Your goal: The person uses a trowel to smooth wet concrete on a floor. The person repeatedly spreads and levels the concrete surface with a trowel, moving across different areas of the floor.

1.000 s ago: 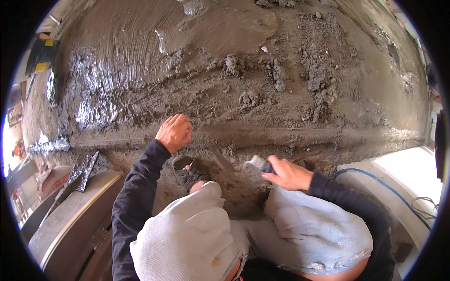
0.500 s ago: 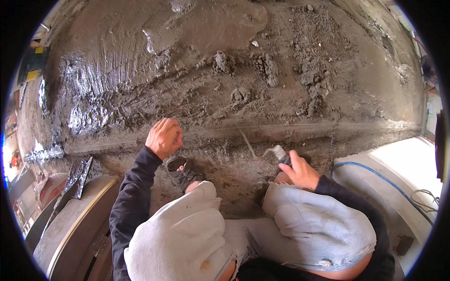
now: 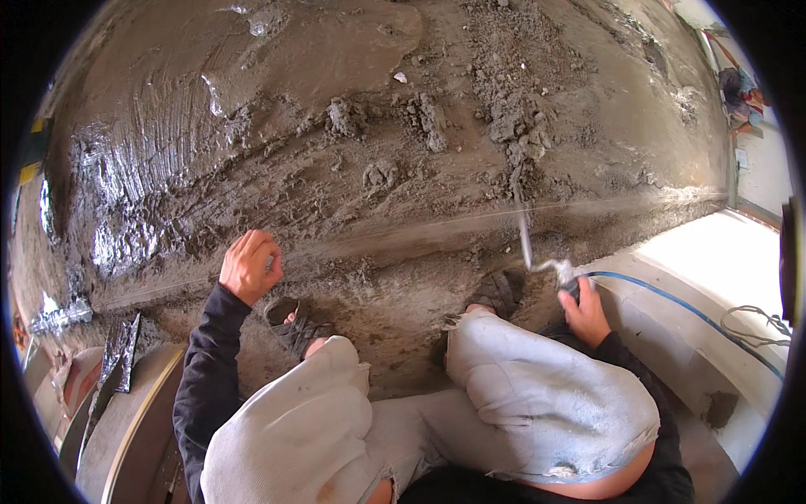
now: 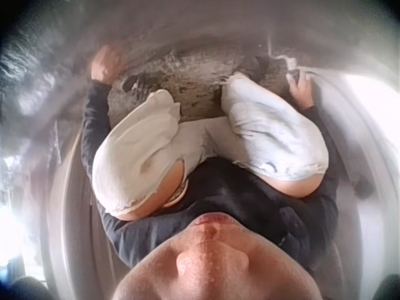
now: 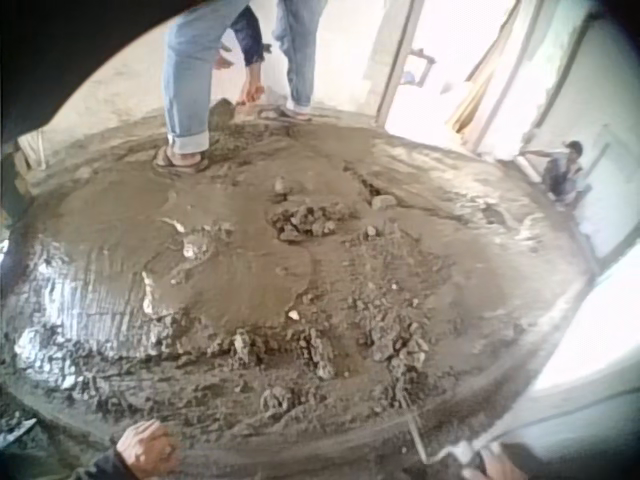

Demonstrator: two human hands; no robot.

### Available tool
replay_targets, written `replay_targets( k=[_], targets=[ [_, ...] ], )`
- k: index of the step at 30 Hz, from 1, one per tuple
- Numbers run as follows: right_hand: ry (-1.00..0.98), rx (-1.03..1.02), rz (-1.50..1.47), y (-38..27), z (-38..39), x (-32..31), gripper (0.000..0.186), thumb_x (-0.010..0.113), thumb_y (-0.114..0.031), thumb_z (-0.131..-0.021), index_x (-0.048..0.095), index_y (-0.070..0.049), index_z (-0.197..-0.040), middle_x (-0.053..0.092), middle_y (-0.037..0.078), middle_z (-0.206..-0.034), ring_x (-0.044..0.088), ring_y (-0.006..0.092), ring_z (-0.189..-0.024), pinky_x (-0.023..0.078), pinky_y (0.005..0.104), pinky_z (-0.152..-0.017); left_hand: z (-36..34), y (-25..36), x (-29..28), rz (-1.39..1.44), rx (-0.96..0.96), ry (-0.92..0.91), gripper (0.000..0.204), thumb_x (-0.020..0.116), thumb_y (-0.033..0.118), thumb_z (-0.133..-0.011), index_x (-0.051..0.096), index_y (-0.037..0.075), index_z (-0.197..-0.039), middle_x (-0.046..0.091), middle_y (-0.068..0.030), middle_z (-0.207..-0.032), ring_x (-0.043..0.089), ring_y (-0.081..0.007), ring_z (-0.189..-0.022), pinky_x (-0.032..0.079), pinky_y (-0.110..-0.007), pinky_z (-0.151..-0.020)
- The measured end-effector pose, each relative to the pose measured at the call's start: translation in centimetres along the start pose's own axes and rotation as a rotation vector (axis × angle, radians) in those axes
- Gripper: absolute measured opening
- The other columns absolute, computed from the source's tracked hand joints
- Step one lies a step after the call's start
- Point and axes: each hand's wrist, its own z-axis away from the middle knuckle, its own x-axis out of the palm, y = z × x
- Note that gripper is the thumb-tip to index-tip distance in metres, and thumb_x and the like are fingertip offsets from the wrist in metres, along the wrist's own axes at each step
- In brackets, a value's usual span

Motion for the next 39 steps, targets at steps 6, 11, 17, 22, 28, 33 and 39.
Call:
replay_targets(
  k=[6,11,17,22,28,33,39],
  targets=[
    [-0.353,-0.307,0.013,-3.6,-1.7,6.2,0.054,0.058,-0.044,-0.091,0.045,0.003,-0.114,0.061,0.029,-0.084,0.061,0.0469,-0.082,0.047,0.0498,-0.068,0.7,0.3,-0.1,0.037,-0.019,-0.057,0.021,0.067,-0.002,-0.062,0.055,0.003,-0.079,0.055,-0.0109,-0.085,0.058,-0.0301,-0.076,0.049,-0.039,-0.066],
    [-0.385,-0.369,0.041,-10.8,-5.9,9.2,0.043,0.055,-0.035,-0.094,0.041,0.006,-0.103,0.058,0.031,-0.073,0.06,0.0483,-0.074,0.047,0.0502,-0.065,-0.2,0.2,-0.2,0.041,-0.036,-0.058,0.021,0.066,-0.002,-0.062,0.055,0.003,-0.079,0.055,-0.0112,-0.085,0.058,-0.0303,-0.077,0.049,-0.039,-0.066],
    [-0.277,-0.313,0.035,-8.9,-5.4,7.6,0.037,0.057,-0.029,-0.093,0.04,0.004,-0.096,0.058,0.031,-0.076,0.059,0.0482,-0.074,0.045,0.0509,-0.063,0.1,0.3,-0.5,0.043,-0.045,-0.05,0.019,0.065,-0.002,-0.064,0.055,0.002,-0.079,0.055,-0.0116,-0.085,0.058,-0.0316,-0.076,0.049,-0.039,-0.066],
    [-0.14,-0.17,0.062,-4.6,-3.9,5.0,0.036,0.057,-0.03,-0.092,0.042,0.003,-0.094,0.058,0.03,-0.078,0.058,0.0485,-0.077,0.044,0.0512,-0.065,-0.1,0.5,-0.5,0.033,-0.051,-0.059,0.02,0.066,-0.002,-0.062,0.055,0.003,-0.078,0.055,-0.0104,-0.085,0.058,-0.0302,-0.076,0.049,-0.039,-0.065],
    [-0.04,0.024,0.006,1.4,-0.7,2.0,0.038,0.059,-0.032,-0.09,0.046,0.003,-0.096,0.059,0.026,-0.08,0.057,0.0445,-0.08,0.044,0.0469,-0.068,-0.3,0.1,0.4,0.047,-0.028,-0.065,0.02,0.066,-0.002,-0.061,0.053,0.003,-0.075,0.055,-0.0109,-0.083,0.058,-0.0307,-0.075,0.049,-0.039,-0.065],
    [-0.046,-0.032,-0.114,3.1,4.2,1.6,0.04,0.064,-0.032,-0.086,0.051,0.003,-0.1,0.058,0.022,-0.074,0.059,0.0358,-0.07,0.044,0.0421,-0.064,0.2,0.4,1.4,0.042,-0.041,-0.114,0.02,0.064,-0.003,-0.06,0.052,0.003,-0.074,0.053,-0.0115,-0.082,0.057,-0.0319,-0.075,0.048,-0.04,-0.064],
    [0.15,0.083,-0.467,-1.6,0.9,-0.8,0.026,0.059,-0.024,-0.093,0.051,0.001,-0.095,0.051,0.0,-0.06,0.046,0.0071,-0.044,0.035,0.0243,-0.04,-0.8,0.4,1.6,0.009,-0.05,-0.229,0.019,0.063,0.0,-0.061,0.051,0.005,-0.074,0.049,-0.0103,-0.08,0.054,-0.0313,-0.076,0.045,-0.042,-0.065]
  ],
)
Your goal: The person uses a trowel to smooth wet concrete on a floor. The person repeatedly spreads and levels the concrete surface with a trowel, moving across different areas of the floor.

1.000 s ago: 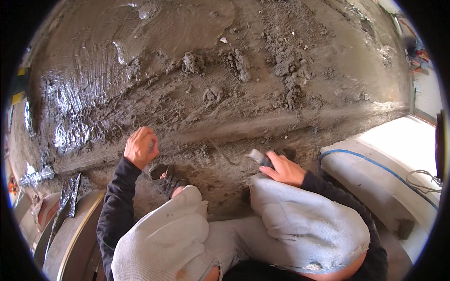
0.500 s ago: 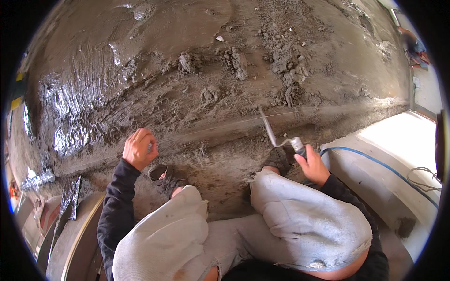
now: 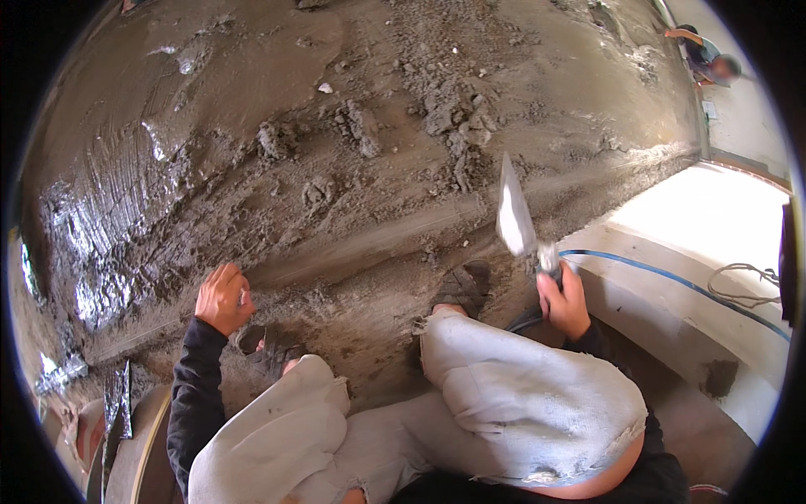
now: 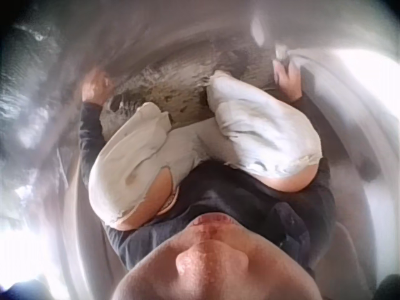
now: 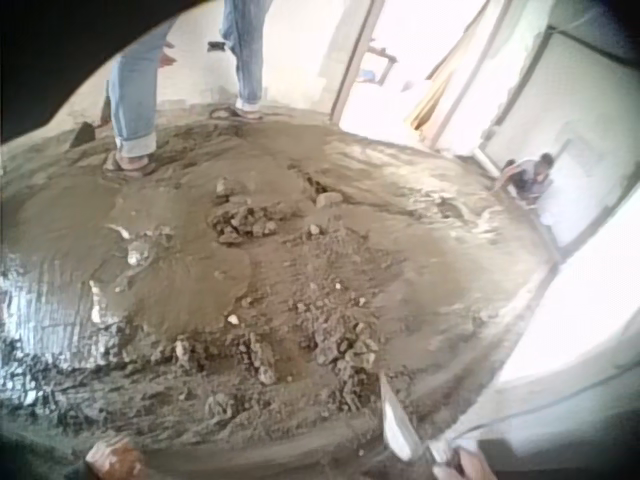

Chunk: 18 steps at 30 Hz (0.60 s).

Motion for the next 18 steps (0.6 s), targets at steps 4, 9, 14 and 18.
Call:
replay_targets(
  k=[4,9,14,18],
  targets=[
    [0.059,-0.025,-0.127,-1.8,-5.1,1.0,0.027,0.059,-0.026,-0.094,0.049,0.0,-0.093,0.049,-0.001,-0.059,0.045,0.0061,-0.042,0.036,0.0245,-0.038,-1.7,1.1,-1.2,-0.065,-0.01,-0.124,0.015,0.063,0.006,-0.065,0.051,0.006,-0.074,0.047,-0.0096,-0.08,0.053,-0.0305,-0.077,0.044,-0.042,-0.067],
    [0.036,-0.06,-0.061,-1.9,-7.2,3.5,0.034,0.061,-0.032,-0.093,0.05,0.0,-0.091,0.051,0.0,-0.06,0.05,0.0078,-0.044,0.04,0.0261,-0.04,-4.8,3.1,0.1,-0.015,0.057,-0.123,0.011,0.062,0.008,-0.067,0.053,0.007,-0.074,0.048,-0.0094,-0.08,0.054,-0.0297,-0.077,0.044,-0.042,-0.068],
    [0.045,-0.066,-0.033,-0.9,-7.1,4.2,0.037,0.061,-0.034,-0.092,0.052,0.002,-0.093,0.052,0.001,-0.06,0.051,0.0085,-0.045,0.041,0.0265,-0.042,-8.1,5.7,1.9,0.064,0.146,-0.126,0.011,0.063,0.007,-0.069,0.055,0.008,-0.076,0.05,-0.01,-0.079,0.056,-0.0311,-0.076,0.046,-0.042,-0.068],
    [0.066,-0.057,0.016,0.0,-6.6,3.6,0.038,0.061,-0.035,-0.092,0.052,0.002,-0.092,0.052,0.002,-0.059,0.052,0.0099,-0.045,0.041,0.0274,-0.044,-10.7,8.0,3.9,0.117,0.231,-0.037,0.011,0.063,0.007,-0.07,0.054,0.007,-0.076,0.05,-0.0096,-0.079,0.056,-0.0312,-0.073,0.046,-0.042,-0.065]
  ],
)
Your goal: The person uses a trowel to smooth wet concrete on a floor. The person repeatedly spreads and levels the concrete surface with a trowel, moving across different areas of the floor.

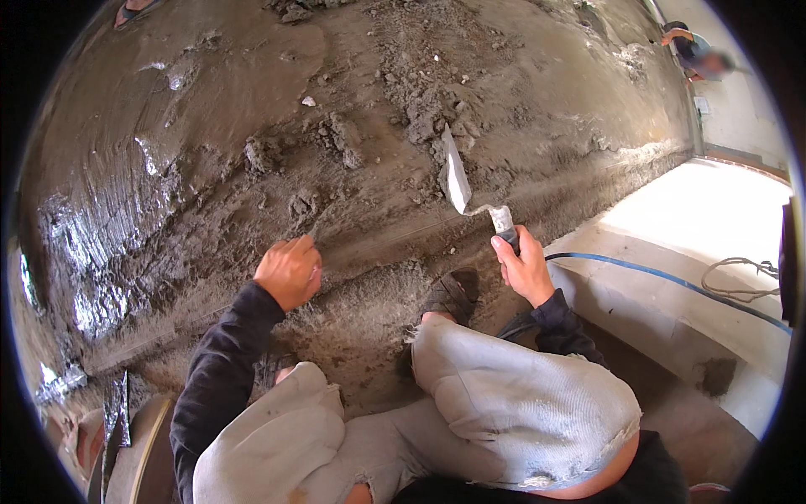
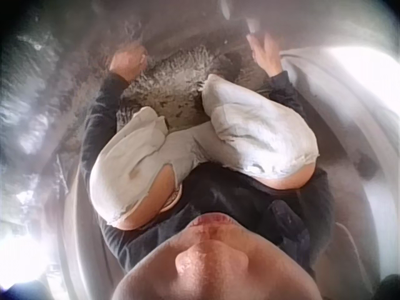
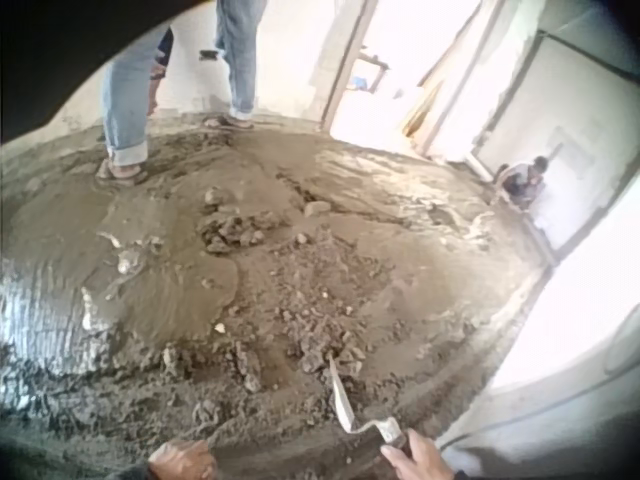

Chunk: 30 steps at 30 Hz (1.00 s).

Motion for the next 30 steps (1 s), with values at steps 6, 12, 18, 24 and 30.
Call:
replay_targets(
  k=[6,12,18,24,30],
  targets=[
    [0.038,-0.043,0.066,2.0,0.5,-0.8,0.04,0.062,-0.035,-0.091,0.053,0.003,-0.091,0.053,0.007,-0.054,0.055,0.0151,-0.045,0.042,0.031,-0.046,-2.9,1.1,2.4,-0.076,0.021,-0.009,0.012,0.063,0.008,-0.068,0.053,0.006,-0.074,0.049,-0.0109,-0.078,0.057,-0.0305,-0.072,0.046,-0.042,-0.065],
    [0.02,-0.178,0.266,1.6,0.4,-1.5,0.041,0.061,-0.036,-0.09,0.053,0.004,-0.091,0.059,0.02,-0.067,0.062,0.034,-0.064,0.046,0.0399,-0.06,-3.4,2.2,2.8,-0.146,0.037,0.016,0.016,0.064,0.01,-0.063,0.051,0.005,-0.07,0.048,-0.0118,-0.077,0.055,-0.0314,-0.068,0.045,-0.043,-0.063],
    [-0.111,-0.219,0.391,0.8,-0.3,-1.8,0.045,0.061,-0.04,-0.09,0.049,0.003,-0.089,0.057,0.025,-0.071,0.057,0.0454,-0.071,0.044,0.0464,-0.063,-1.3,3.3,4.2,0.004,0.029,-0.001,0.018,0.065,0.007,-0.06,0.051,0.006,-0.07,0.049,-0.0113,-0.075,0.054,-0.0315,-0.066,0.044,-0.042,-0.063],
    [-0.113,-0.253,0.51,2.9,-1.5,-2.3,0.046,0.06,-0.042,-0.09,0.047,0.002,-0.09,0.057,0.026,-0.071,0.057,0.0466,-0.069,0.044,0.049,-0.061,-1.1,3.5,4.2,0.004,0.021,0.004,0.016,0.064,0.007,-0.06,0.051,0.007,-0.069,0.05,-0.0099,-0.074,0.054,-0.0306,-0.064,0.044,-0.041,-0.062],
    [0.267,-0.204,0.732,4.9,-3.7,-7.5,0.047,0.059,-0.043,-0.091,0.048,0.003,-0.088,0.061,0.026,-0.072,0.06,0.046,-0.07,0.046,0.0486,-0.063,-1.5,3.3,4.1,-0.029,-0.002,-0.023,0.016,0.064,0.007,-0.059,0.051,0.007,-0.069,0.05,-0.0099,-0.075,0.054,-0.0306,-0.065,0.044,-0.041,-0.062]
  ],
)
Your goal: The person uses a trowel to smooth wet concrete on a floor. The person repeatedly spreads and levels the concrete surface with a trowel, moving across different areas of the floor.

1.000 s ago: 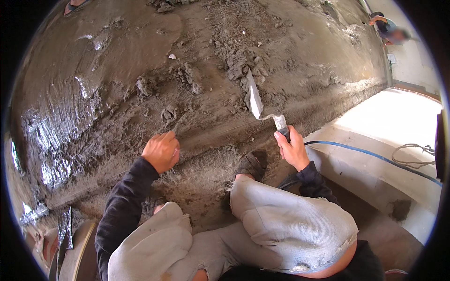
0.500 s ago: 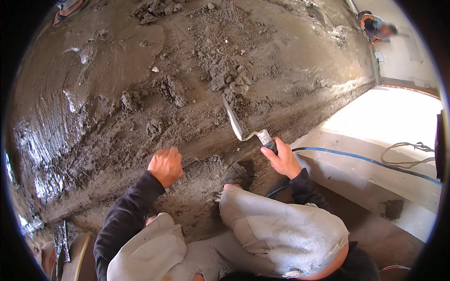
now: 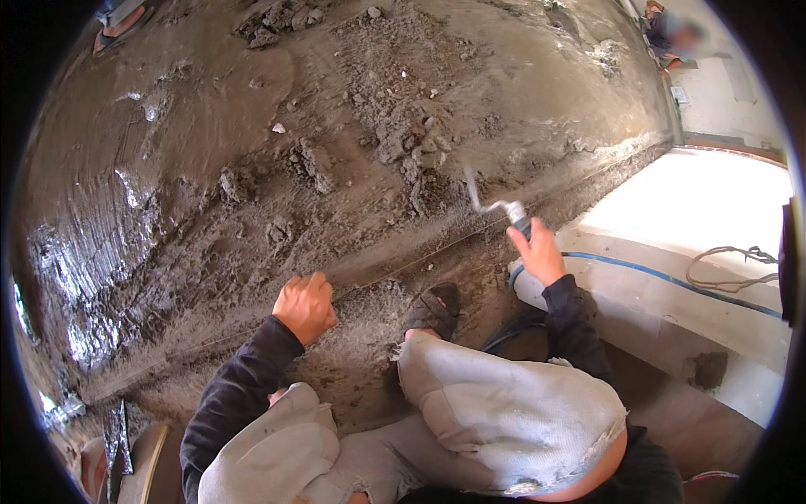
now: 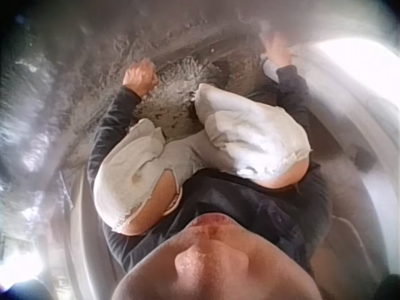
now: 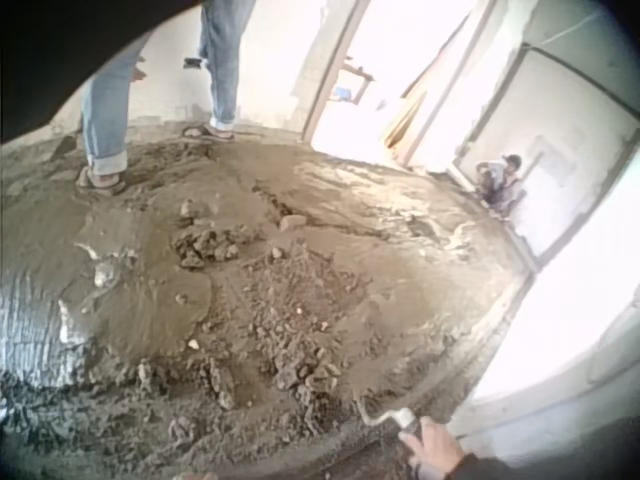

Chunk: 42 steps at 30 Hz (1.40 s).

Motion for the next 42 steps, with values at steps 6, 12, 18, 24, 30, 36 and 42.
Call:
replay_targets(
  k=[6,12,18,24,30,36,42],
  targets=[
    [-0.177,0.083,-0.397,-2.9,-1.7,-4.5,0.043,0.063,-0.04,-0.089,0.053,0.003,-0.086,0.055,0.016,-0.064,0.053,0.0265,-0.057,0.043,0.0376,-0.058,0.6,0.2,0.6,0.015,0.034,-0.024,0.017,0.065,0.011,-0.061,0.051,0.005,-0.069,0.049,-0.0113,-0.076,0.056,-0.0304,-0.068,0.046,-0.041,-0.065],
    [-0.425,-0.175,-0.21,-3.3,0.1,-2.5,0.044,0.065,-0.04,-0.086,0.05,0.002,-0.083,0.052,0.021,-0.066,0.052,0.0327,-0.059,0.041,0.041,-0.058,0.9,0.6,0.6,0.009,0.027,-0.087,0.021,0.068,0.015,-0.061,0.052,0.005,-0.071,0.05,-0.0116,-0.08,0.057,-0.0296,-0.073,0.047,-0.041,-0.068],
    [-0.311,-0.122,-0.103,0.0,1.2,0.1,0.045,0.065,-0.038,-0.087,0.05,0.004,-0.09,0.059,0.028,-0.074,0.059,0.0457,-0.072,0.044,0.0489,-0.065,0.9,0.8,0.5,0.087,0.063,-0.01,0.018,0.067,0.01,-0.061,0.051,0.006,-0.069,0.049,-0.0126,-0.075,0.055,-0.0333,-0.064,0.046,-0.044,-0.059],
    [-0.123,0.04,-0.089,3.5,-0.1,0.2,0.043,0.065,-0.035,-0.087,0.052,0.006,-0.089,0.061,0.028,-0.076,0.06,0.047,-0.074,0.046,0.0498,-0.065,0.7,0.7,0.4,0.106,0.049,0.003,0.017,0.066,0.007,-0.061,0.051,0.005,-0.069,0.049,-0.0124,-0.075,0.056,-0.0331,-0.063,0.046,-0.043,-0.057],
    [-0.081,0.495,-0.466,1.5,-0.3,-1.3,0.043,0.066,-0.036,-0.086,0.053,0.005,-0.087,0.059,0.019,-0.066,0.063,0.0299,-0.064,0.048,0.0461,-0.063,0.9,0.4,0.4,0.106,0.043,0.028,0.017,0.066,0.005,-0.059,0.051,0.005,-0.068,0.05,-0.0116,-0.075,0.056,-0.0326,-0.062,0.046,-0.043,-0.056],
    [-0.316,-0.059,-0.324,-5.7,2.9,1.3,0.047,0.066,-0.041,-0.085,0.053,0.004,-0.085,0.06,0.027,-0.072,0.063,0.0417,-0.068,0.048,0.0475,-0.062,0.5,0.7,0.5,0.121,0.039,-0.004,0.017,0.066,0.005,-0.059,0.051,0.005,-0.067,0.05,-0.011,-0.075,0.056,-0.0313,-0.064,0.047,-0.042,-0.056],
    [-0.348,0.084,-0.208,-3.2,0.2,0.4,0.048,0.064,-0.043,-0.086,0.057,0.004,-0.09,0.062,0.026,-0.073,0.063,0.041,-0.074,0.049,0.0448,-0.067,0.7,0.4,0.7,0.093,0.02,-0.008,0.017,0.066,0.006,-0.061,0.051,0.004,-0.069,0.049,-0.0113,-0.075,0.057,-0.0307,-0.066,0.048,-0.042,-0.057]
  ],
)
